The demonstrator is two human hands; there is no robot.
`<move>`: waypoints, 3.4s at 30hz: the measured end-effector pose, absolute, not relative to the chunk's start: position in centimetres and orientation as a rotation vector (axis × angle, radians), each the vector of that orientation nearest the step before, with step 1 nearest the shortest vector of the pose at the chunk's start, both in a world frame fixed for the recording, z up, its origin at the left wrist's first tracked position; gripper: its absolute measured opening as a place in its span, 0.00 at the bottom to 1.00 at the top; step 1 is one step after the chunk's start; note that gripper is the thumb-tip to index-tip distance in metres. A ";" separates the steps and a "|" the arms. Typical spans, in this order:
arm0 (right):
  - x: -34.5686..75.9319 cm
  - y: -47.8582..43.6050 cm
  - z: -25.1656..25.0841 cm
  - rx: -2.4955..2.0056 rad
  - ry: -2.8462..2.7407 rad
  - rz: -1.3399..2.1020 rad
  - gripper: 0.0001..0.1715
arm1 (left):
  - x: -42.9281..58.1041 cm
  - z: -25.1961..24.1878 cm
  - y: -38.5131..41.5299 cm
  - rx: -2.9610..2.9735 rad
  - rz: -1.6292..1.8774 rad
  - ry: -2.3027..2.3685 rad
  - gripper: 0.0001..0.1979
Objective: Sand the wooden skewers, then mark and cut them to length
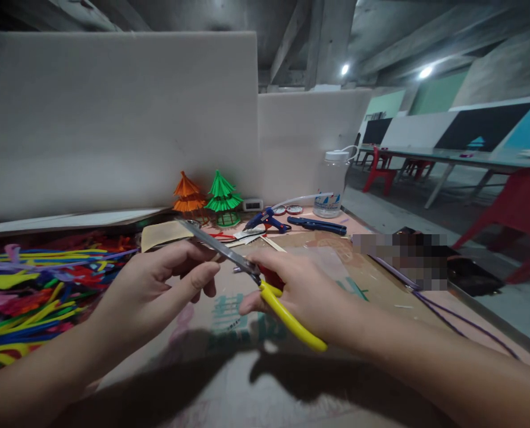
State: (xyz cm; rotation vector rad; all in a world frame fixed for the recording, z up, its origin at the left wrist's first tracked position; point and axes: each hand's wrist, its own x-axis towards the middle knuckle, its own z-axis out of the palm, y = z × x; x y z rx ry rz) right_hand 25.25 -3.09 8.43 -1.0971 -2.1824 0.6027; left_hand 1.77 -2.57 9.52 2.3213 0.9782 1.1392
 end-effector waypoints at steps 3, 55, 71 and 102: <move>25.7 -2.8 8.0 -1.007 -2.123 0.718 0.37 | 1.7 9.3 -2.4 2.258 1.138 0.932 0.11; 25.4 -3.1 7.6 -0.879 -2.184 0.655 0.39 | 1.7 9.4 -2.2 2.313 1.234 0.812 0.11; 26.0 -3.7 8.9 -1.072 -2.338 -0.278 0.36 | 1.5 8.7 -2.0 2.334 1.211 0.748 0.13; 26.9 -2.0 8.7 -1.121 -2.290 -0.214 0.24 | 1.4 9.1 -2.4 2.251 1.056 0.933 0.15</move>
